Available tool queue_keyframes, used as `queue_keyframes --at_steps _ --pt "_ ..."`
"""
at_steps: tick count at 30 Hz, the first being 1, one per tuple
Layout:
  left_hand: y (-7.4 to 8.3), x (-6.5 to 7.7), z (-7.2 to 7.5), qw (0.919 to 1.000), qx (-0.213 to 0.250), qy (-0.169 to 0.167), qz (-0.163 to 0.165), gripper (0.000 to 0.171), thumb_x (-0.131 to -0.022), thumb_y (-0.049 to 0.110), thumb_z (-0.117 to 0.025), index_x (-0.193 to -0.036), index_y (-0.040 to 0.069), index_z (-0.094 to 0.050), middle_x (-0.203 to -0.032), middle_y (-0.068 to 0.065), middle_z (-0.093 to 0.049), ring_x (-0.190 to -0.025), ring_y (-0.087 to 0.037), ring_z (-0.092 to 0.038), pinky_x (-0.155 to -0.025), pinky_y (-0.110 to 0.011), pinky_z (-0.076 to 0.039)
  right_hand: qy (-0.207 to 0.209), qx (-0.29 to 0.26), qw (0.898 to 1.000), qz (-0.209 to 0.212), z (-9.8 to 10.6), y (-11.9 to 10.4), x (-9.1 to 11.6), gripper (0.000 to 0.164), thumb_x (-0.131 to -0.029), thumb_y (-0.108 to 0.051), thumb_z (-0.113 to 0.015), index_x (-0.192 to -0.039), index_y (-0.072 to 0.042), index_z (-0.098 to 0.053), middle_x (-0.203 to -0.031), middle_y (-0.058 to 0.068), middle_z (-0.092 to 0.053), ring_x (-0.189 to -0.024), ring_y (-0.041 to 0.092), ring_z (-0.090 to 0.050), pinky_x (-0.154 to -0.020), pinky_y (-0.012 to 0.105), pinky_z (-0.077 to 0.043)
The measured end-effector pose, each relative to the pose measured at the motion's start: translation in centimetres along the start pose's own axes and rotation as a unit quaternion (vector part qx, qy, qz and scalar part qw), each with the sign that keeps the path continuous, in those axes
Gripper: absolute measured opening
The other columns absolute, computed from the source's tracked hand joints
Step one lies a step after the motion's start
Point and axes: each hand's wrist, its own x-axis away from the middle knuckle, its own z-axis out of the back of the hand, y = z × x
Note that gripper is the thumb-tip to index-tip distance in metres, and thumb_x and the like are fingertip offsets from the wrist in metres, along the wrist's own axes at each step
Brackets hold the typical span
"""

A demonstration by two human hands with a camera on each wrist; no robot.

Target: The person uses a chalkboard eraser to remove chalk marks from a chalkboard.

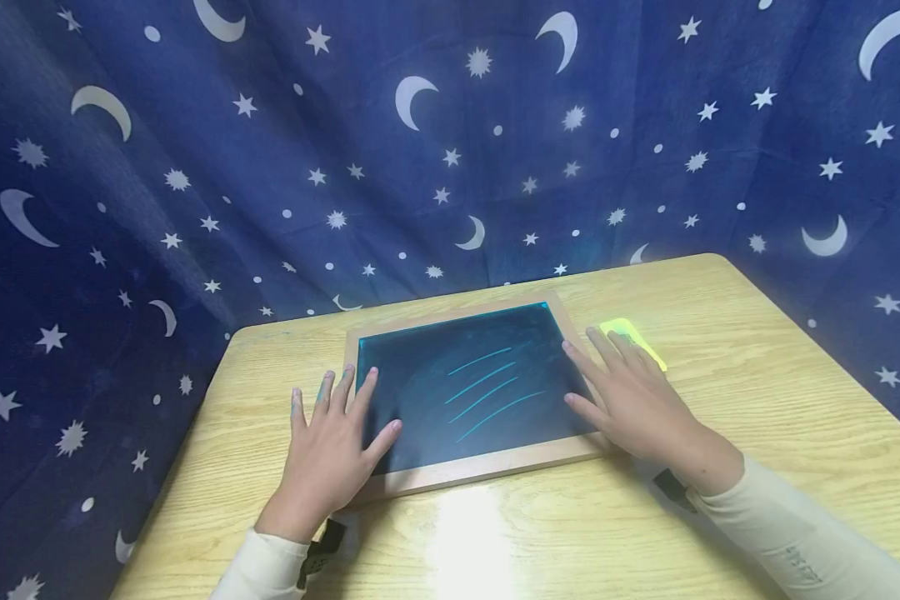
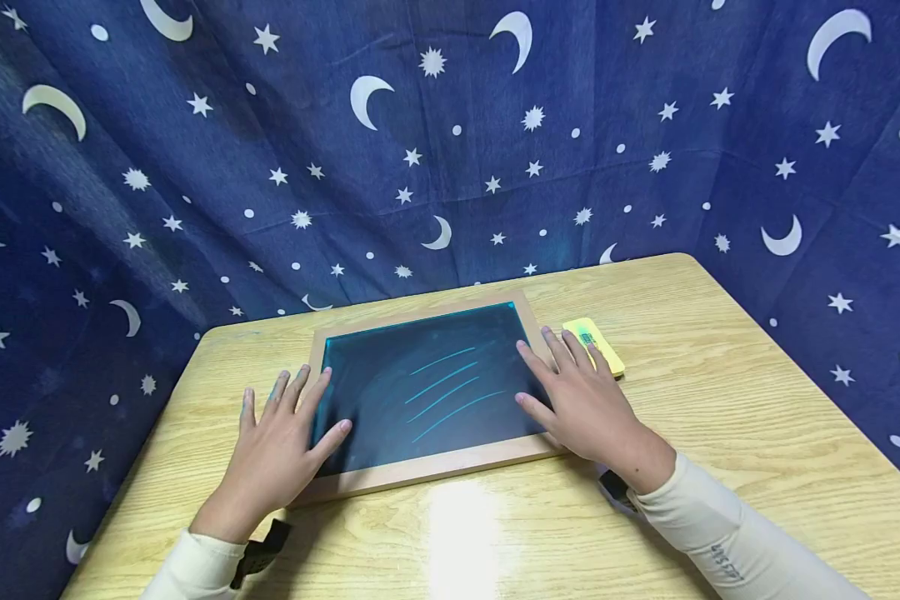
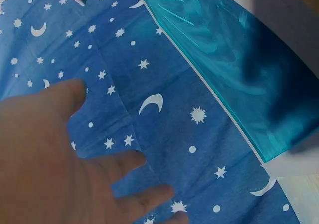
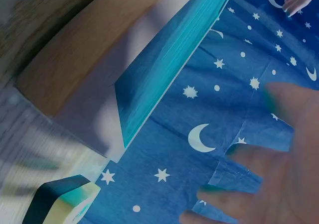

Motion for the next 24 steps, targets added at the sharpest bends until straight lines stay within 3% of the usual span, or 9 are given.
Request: queue_keyframes --at_steps 4,9,12,18,24 --pt "-0.4 -0.5 0.2 0.9998 0.009 0.018 0.004 0.07 -0.099 0.053 -0.053 -0.156 0.017 -0.036 -0.154 -0.018 -0.043 -0.142 -0.042 -0.04 -0.114 -0.069 -0.022 0.046 0.002 0.999 0.014 0.4 0.4 -0.3 0.057 -0.098 -0.036 -0.06 -0.147 -0.01 -0.05 -0.152 0.025 -0.042 -0.136 0.049 -0.043 -0.105 0.065 -0.04" --pt "-2.2 -1.3 0.1 0.9988 0.027 0.017 0.036 0.058 -0.1 0.04 -0.054 -0.15 0.011 -0.045 -0.127 -0.02 -0.062 -0.11 -0.042 -0.063 -0.09 -0.062 -0.048 0.084 -0.02 0.996 -0.003 1.1 1.3 -0.7 0.044 -0.095 -0.028 -0.063 -0.136 -0.01 -0.061 -0.138 0.02 -0.058 -0.124 0.044 -0.056 -0.095 0.062 -0.048" --pt "-3.9 -1.7 -0.1 0.997 0.031 -0.023 0.066 0.055 -0.102 0.037 -0.051 -0.148 0.008 -0.046 -0.122 -0.022 -0.064 -0.102 -0.043 -0.065 -0.081 -0.061 -0.052 0.093 -0.034 0.995 -0.016 1.0 2.0 -1.0 0.042 -0.096 -0.026 -0.063 -0.134 -0.009 -0.063 -0.135 0.019 -0.06 -0.123 0.044 -0.056 -0.098 0.062 -0.047" --pt "-6.6 -2.6 -1.0 0.9853 0.034 -0.125 0.111 0.056 -0.103 0.034 -0.042 -0.149 0.001 -0.042 -0.136 -0.03 -0.057 -0.116 -0.051 -0.06 -0.086 -0.065 -0.05 0.07 -0.053 0.995 -0.054 0.3 4.0 -1.3 0.044 -0.098 -0.025 -0.059 -0.137 -0.006 -0.059 -0.138 0.024 -0.056 -0.127 0.048 -0.051 -0.101 0.065 -0.043" --pt "-7.9 -3.4 -1.8 0.9786 0.054 -0.165 0.11 0.053 -0.102 0.026 -0.04 -0.146 -0.003 -0.044 -0.132 -0.032 -0.059 -0.115 -0.051 -0.061 -0.087 -0.065 -0.051 0.051 -0.056 0.993 -0.088 -0.3 5.7 -1.4 0.048 -0.097 -0.025 -0.06 -0.138 0.0 -0.056 -0.137 0.03 -0.052 -0.125 0.053 -0.048 -0.097 0.069 -0.043"
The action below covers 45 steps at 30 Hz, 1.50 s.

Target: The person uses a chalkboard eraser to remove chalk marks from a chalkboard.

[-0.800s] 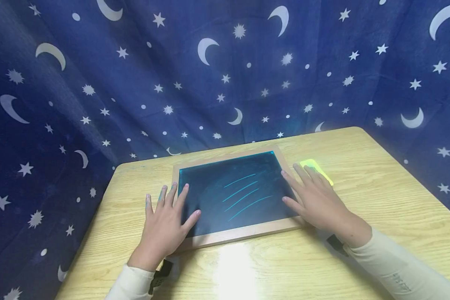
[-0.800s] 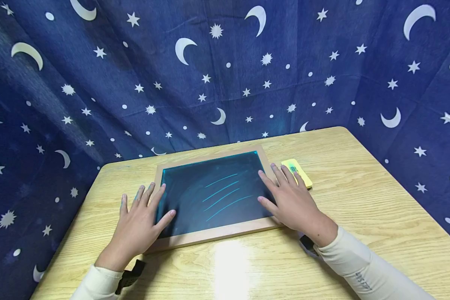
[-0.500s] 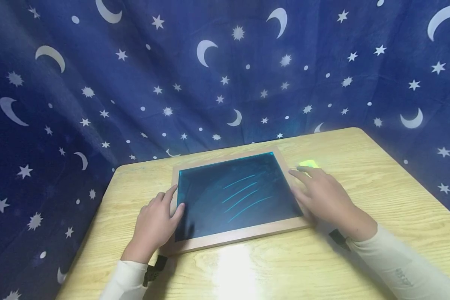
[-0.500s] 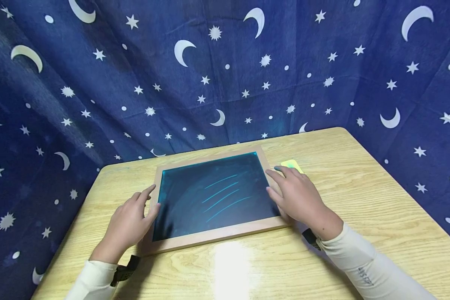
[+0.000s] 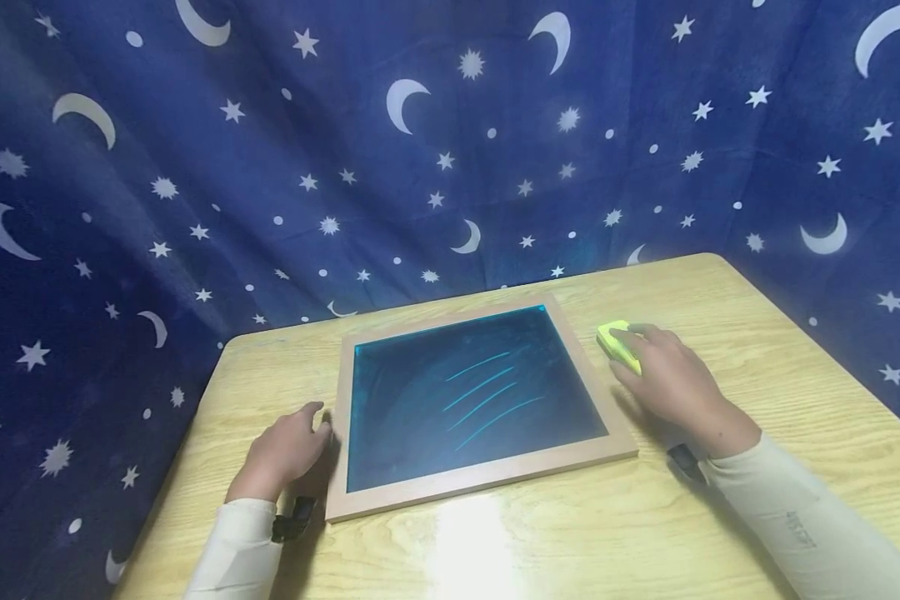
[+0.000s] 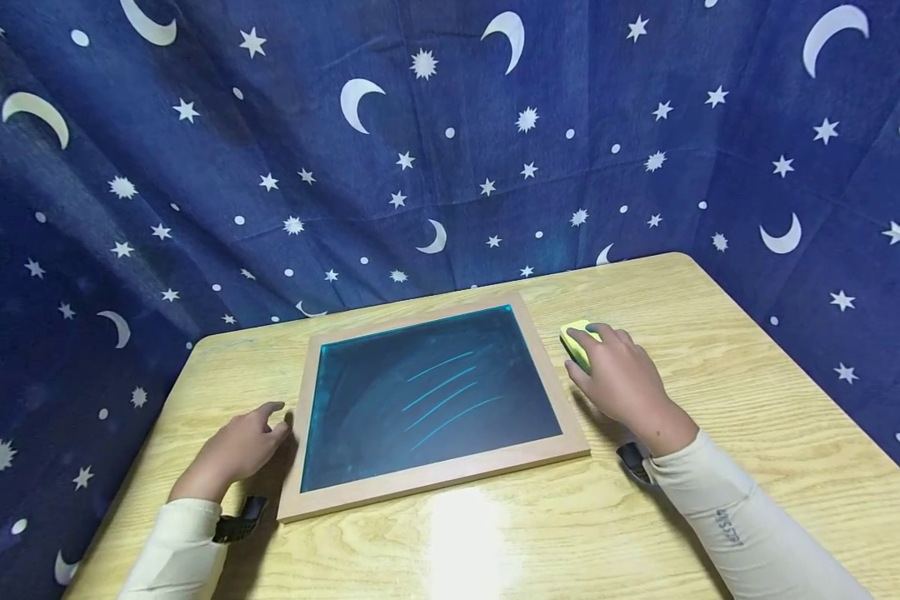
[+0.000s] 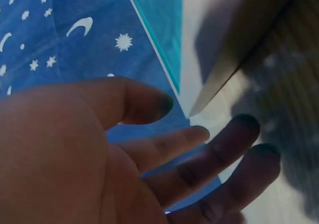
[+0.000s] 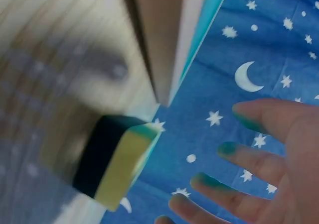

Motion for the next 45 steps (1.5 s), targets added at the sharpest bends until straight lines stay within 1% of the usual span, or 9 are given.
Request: queue_keyframes --at_steps 15,25,28,30,32,35,38,42,45 --pt "-0.8 -1.7 -1.8 0.9924 0.113 -0.044 -0.024 0.053 -0.1 0.018 -0.042 -0.147 -0.004 -0.041 -0.127 -0.031 -0.061 -0.109 -0.042 -0.066 -0.096 -0.059 -0.051 -0.071 0.009 0.997 -0.035 -1.5 2.8 -0.3 0.058 -0.096 -0.026 -0.062 -0.145 0.001 -0.047 -0.143 0.037 -0.041 -0.124 0.059 -0.046 -0.095 0.072 -0.044" --pt "-1.8 -1.5 -2.4 0.9746 0.202 -0.087 -0.046 0.056 -0.105 0.021 -0.039 -0.157 0.003 -0.028 -0.157 -0.028 -0.035 -0.147 -0.049 -0.027 -0.115 -0.068 -0.025 -0.084 0.001 0.996 -0.017 -1.8 3.5 -0.1 0.058 -0.093 -0.015 -0.058 -0.145 0.006 -0.045 -0.135 0.038 -0.049 -0.118 0.058 -0.052 -0.097 0.068 -0.045" --pt "-1.9 -1.4 -2.6 0.9683 0.228 -0.093 -0.041 0.056 -0.106 0.02 -0.037 -0.158 0.005 -0.024 -0.132 -0.027 -0.059 -0.119 -0.047 -0.06 -0.102 -0.059 -0.046 -0.09 -0.003 0.996 -0.014 -1.8 3.5 -0.2 0.06 -0.09 -0.012 -0.057 -0.146 0.006 -0.044 -0.133 0.037 -0.051 -0.117 0.056 -0.054 -0.096 0.067 -0.046" --pt "-2.0 -1.5 -2.7 0.963 0.249 -0.097 -0.034 0.055 -0.106 0.018 -0.035 -0.159 0.007 -0.023 -0.106 -0.021 -0.068 -0.088 -0.039 -0.069 -0.084 -0.05 -0.055 -0.094 -0.008 0.996 -0.012 -1.8 3.5 -0.2 0.061 -0.089 -0.011 -0.057 -0.146 0.006 -0.044 -0.132 0.037 -0.052 -0.116 0.055 -0.055 -0.095 0.067 -0.046" --pt "-1.9 -1.6 -2.9 0.9584 0.265 -0.101 -0.029 0.054 -0.107 0.017 -0.034 -0.159 0.009 -0.021 -0.09 -0.014 -0.068 -0.068 -0.029 -0.064 -0.069 -0.042 -0.055 -0.094 -0.009 0.995 -0.01 -1.7 3.7 -0.2 0.062 -0.089 -0.011 -0.058 -0.146 0.006 -0.044 -0.131 0.037 -0.054 -0.116 0.054 -0.056 -0.095 0.066 -0.046" --pt "-1.7 -1.6 -3.0 0.9608 0.257 -0.095 -0.043 0.054 -0.107 0.017 -0.034 -0.159 0.009 -0.022 -0.119 -0.021 -0.066 -0.098 -0.038 -0.068 -0.086 -0.05 -0.054 -0.09 -0.008 0.996 -0.005 -1.6 3.9 -0.2 0.061 -0.091 -0.014 -0.06 -0.146 0.007 -0.044 -0.127 0.036 -0.057 -0.114 0.052 -0.057 -0.095 0.066 -0.047" --pt "-1.6 -1.7 -3.1 0.9631 0.247 -0.092 -0.052 0.055 -0.107 0.018 -0.035 -0.159 0.009 -0.022 -0.133 -0.023 -0.058 -0.095 -0.037 -0.066 -0.083 -0.051 -0.054 -0.087 -0.006 0.996 -0.002 -1.5 3.9 -0.1 0.06 -0.093 -0.016 -0.062 -0.145 0.007 -0.045 -0.124 0.036 -0.059 -0.113 0.053 -0.058 -0.095 0.066 -0.047" --pt "-1.3 -1.7 -3.1 0.9571 0.266 -0.107 -0.04 0.056 -0.108 0.019 -0.033 -0.161 0.011 -0.018 -0.089 -0.016 -0.064 -0.051 -0.022 -0.048 -0.052 -0.037 -0.047 -0.092 -0.013 0.996 -0.011 -1.3 3.8 0.0 0.058 -0.095 -0.015 -0.058 -0.147 0.005 -0.042 -0.123 0.037 -0.058 -0.112 0.054 -0.058 -0.093 0.068 -0.047" --pt "-1.2 -1.7 -3.1 0.9528 0.28 -0.111 -0.036 0.056 -0.108 0.018 -0.032 -0.161 0.012 -0.017 -0.07 -0.009 -0.056 -0.048 -0.019 -0.045 -0.048 -0.035 -0.046 -0.095 -0.019 0.995 -0.027 -0.9 3.6 0.1 0.06 -0.095 -0.015 -0.055 -0.15 0.002 -0.039 -0.123 0.036 -0.057 -0.11 0.051 -0.059 -0.09 0.068 -0.048"
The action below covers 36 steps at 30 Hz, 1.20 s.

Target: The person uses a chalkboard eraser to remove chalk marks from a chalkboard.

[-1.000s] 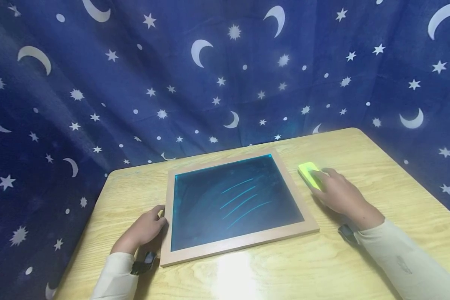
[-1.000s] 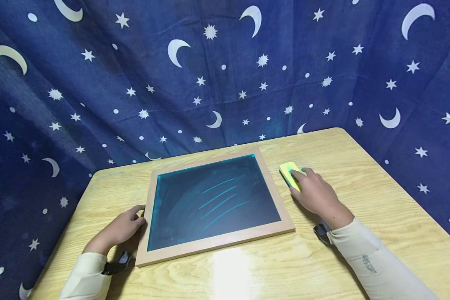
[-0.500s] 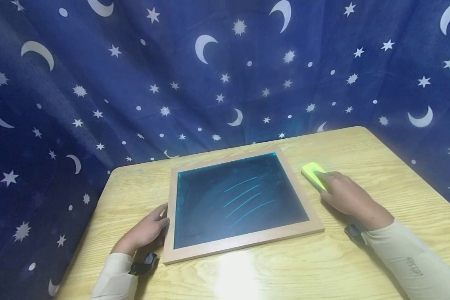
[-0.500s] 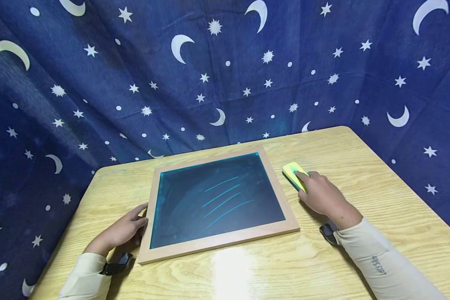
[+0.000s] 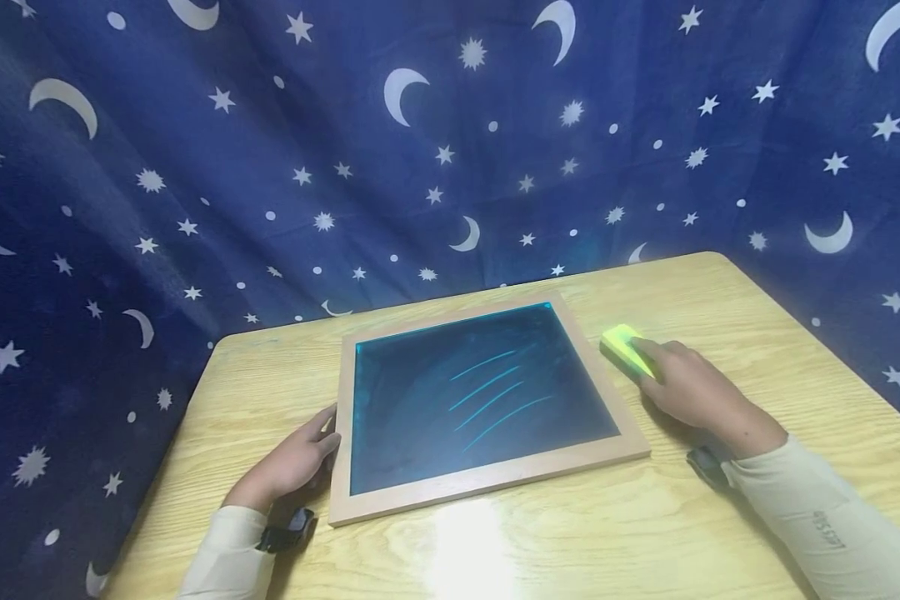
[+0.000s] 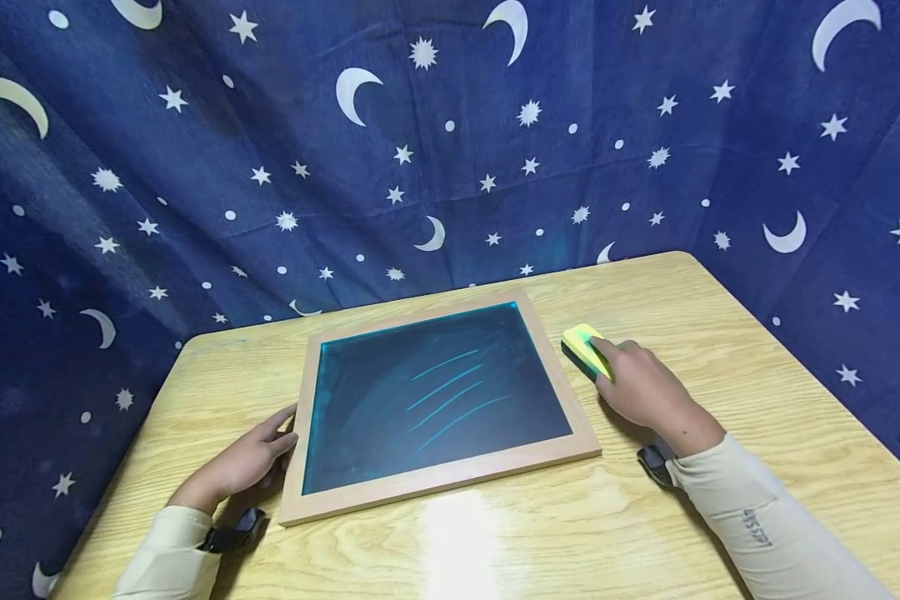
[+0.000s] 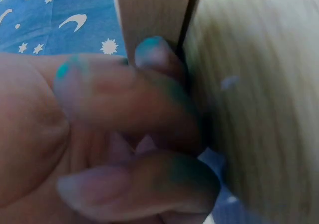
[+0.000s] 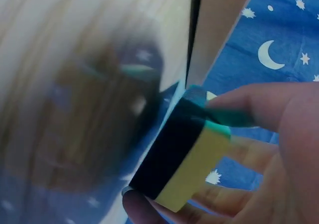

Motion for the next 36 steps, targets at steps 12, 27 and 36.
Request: queue_keyframes --at_steps 12,27,36 --pt "-0.2 0.2 -0.2 0.999 0.041 -0.007 -0.013 0.057 -0.108 0.018 -0.034 -0.161 0.009 -0.014 -0.075 -0.011 -0.057 -0.055 -0.024 -0.057 -0.054 -0.04 -0.054 0.026 -0.026 0.999 0.009 1.1 -3.6 1.4 0.061 -0.092 -0.021 -0.06 -0.151 -0.014 -0.045 -0.127 0.022 -0.057 -0.094 0.034 -0.062 -0.075 0.055 -0.052" --pt "-0.5 -0.2 0.0 0.9985 0.043 -0.019 -0.027 0.06 -0.108 0.018 -0.034 -0.161 0.008 -0.009 -0.075 -0.012 -0.059 -0.053 -0.024 -0.058 -0.054 -0.04 -0.054 0.014 0.012 0.999 0.046 -0.1 -6.6 2.5 0.06 -0.083 -0.018 -0.063 -0.143 -0.017 -0.056 -0.118 0.012 -0.059 -0.074 0.019 -0.053 -0.056 0.029 -0.038" --pt "-0.5 -0.2 0.0 0.9984 0.05 -0.016 -0.018 0.067 -0.107 0.016 -0.036 -0.161 0.011 0.003 -0.078 -0.013 -0.061 -0.051 -0.024 -0.058 -0.053 -0.04 -0.054 0.021 0.044 0.996 0.075 -0.8 -6.4 2.6 0.059 -0.081 -0.017 -0.065 -0.14 -0.017 -0.059 -0.114 0.013 -0.061 -0.08 0.021 -0.057 -0.059 0.038 -0.046"
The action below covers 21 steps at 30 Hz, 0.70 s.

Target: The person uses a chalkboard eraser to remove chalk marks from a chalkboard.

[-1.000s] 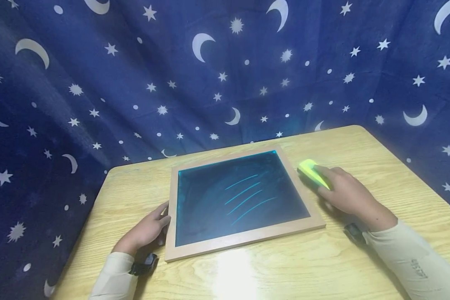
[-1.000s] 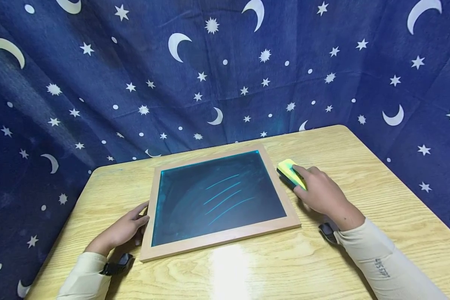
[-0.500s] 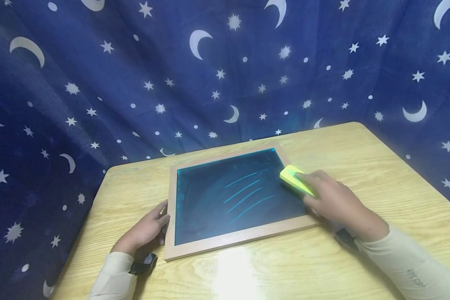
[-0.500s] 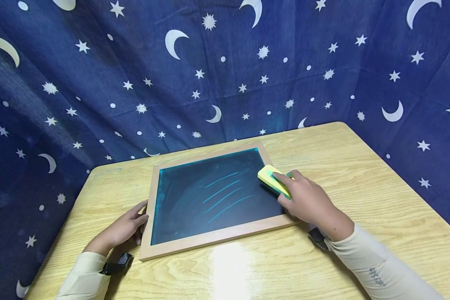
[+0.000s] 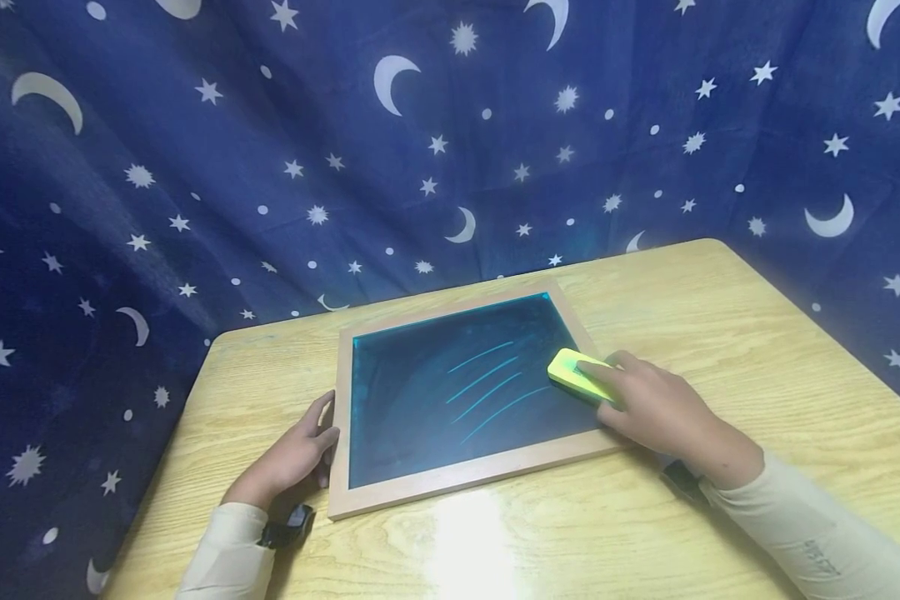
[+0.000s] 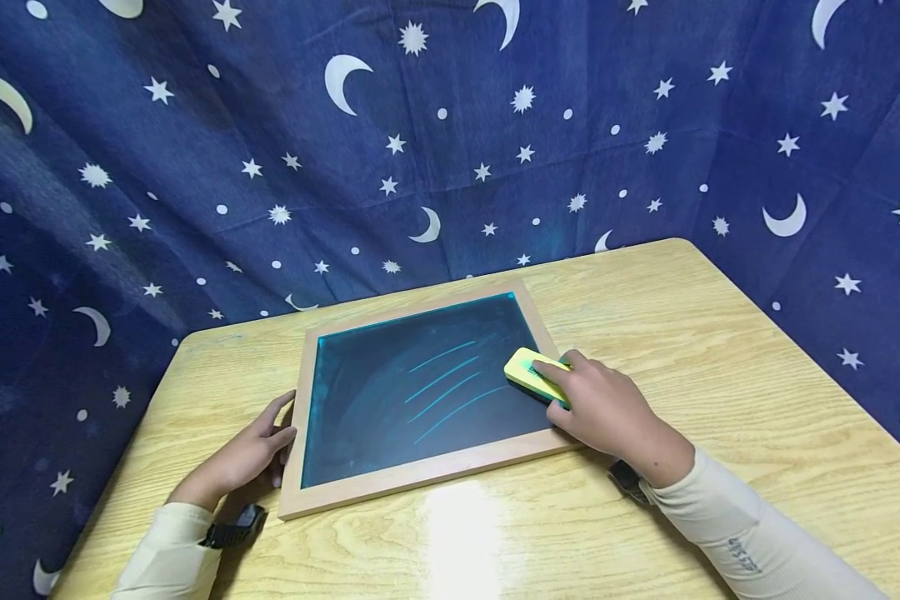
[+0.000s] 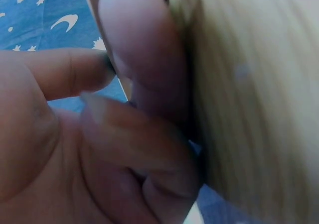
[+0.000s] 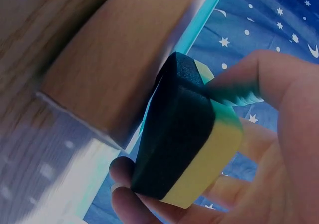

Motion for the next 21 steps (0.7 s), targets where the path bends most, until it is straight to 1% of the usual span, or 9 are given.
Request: queue_keyframes --at_steps 3,6,9,11,21 --pt "0.0 0.0 0.0 1.0 0.001 0.001 -0.001 0.065 -0.107 0.015 -0.036 -0.161 0.013 0.0 -0.075 -0.012 -0.059 -0.05 -0.024 -0.058 -0.052 -0.04 -0.054 -0.001 0.006 1.0 0.002 0.0 -0.1 0.0 0.059 -0.081 -0.017 -0.065 -0.14 -0.017 -0.06 -0.113 0.014 -0.061 -0.08 0.021 -0.056 -0.058 0.037 -0.045" --pt "0.0 0.0 0.0 1.0 0.001 0.001 -0.002 0.064 -0.107 0.015 -0.036 -0.161 0.014 -0.002 -0.073 -0.012 -0.057 -0.05 -0.024 -0.058 -0.052 -0.04 -0.053 -0.004 0.008 1.0 0.001 0.0 -0.3 0.0 0.06 -0.081 -0.017 -0.065 -0.14 -0.017 -0.06 -0.11 0.014 -0.06 -0.077 0.02 -0.052 -0.057 0.034 -0.042" --pt "0.0 0.0 0.0 1.0 0.0 0.003 -0.004 0.064 -0.107 0.015 -0.036 -0.161 0.014 -0.003 -0.072 -0.011 -0.056 -0.049 -0.024 -0.057 -0.052 -0.04 -0.053 -0.005 0.01 1.0 0.005 0.0 -0.4 0.0 0.06 -0.081 -0.016 -0.064 -0.141 -0.017 -0.059 -0.109 0.014 -0.059 -0.077 0.019 -0.051 -0.056 0.032 -0.04" --pt "0.0 0.0 0.0 1.0 -0.002 0.003 -0.004 0.064 -0.107 0.015 -0.036 -0.161 0.013 -0.003 -0.073 -0.011 -0.057 -0.05 -0.024 -0.058 -0.052 -0.04 -0.053 -0.005 0.01 1.0 0.008 0.0 -0.6 0.1 0.061 -0.081 -0.015 -0.064 -0.141 -0.018 -0.059 -0.107 0.013 -0.058 -0.075 0.018 -0.049 -0.056 0.031 -0.039" --pt "0.0 0.1 0.0 1.0 -0.001 0.006 -0.001 0.063 -0.107 0.016 -0.036 -0.161 0.014 -0.004 -0.077 -0.012 -0.062 -0.051 -0.024 -0.058 -0.052 -0.04 -0.053 -0.002 0.003 1.0 0.029 -0.4 -1.3 0.3 0.062 -0.082 -0.014 -0.063 -0.144 -0.018 -0.056 -0.109 0.016 -0.059 -0.076 0.019 -0.049 -0.057 0.03 -0.039"
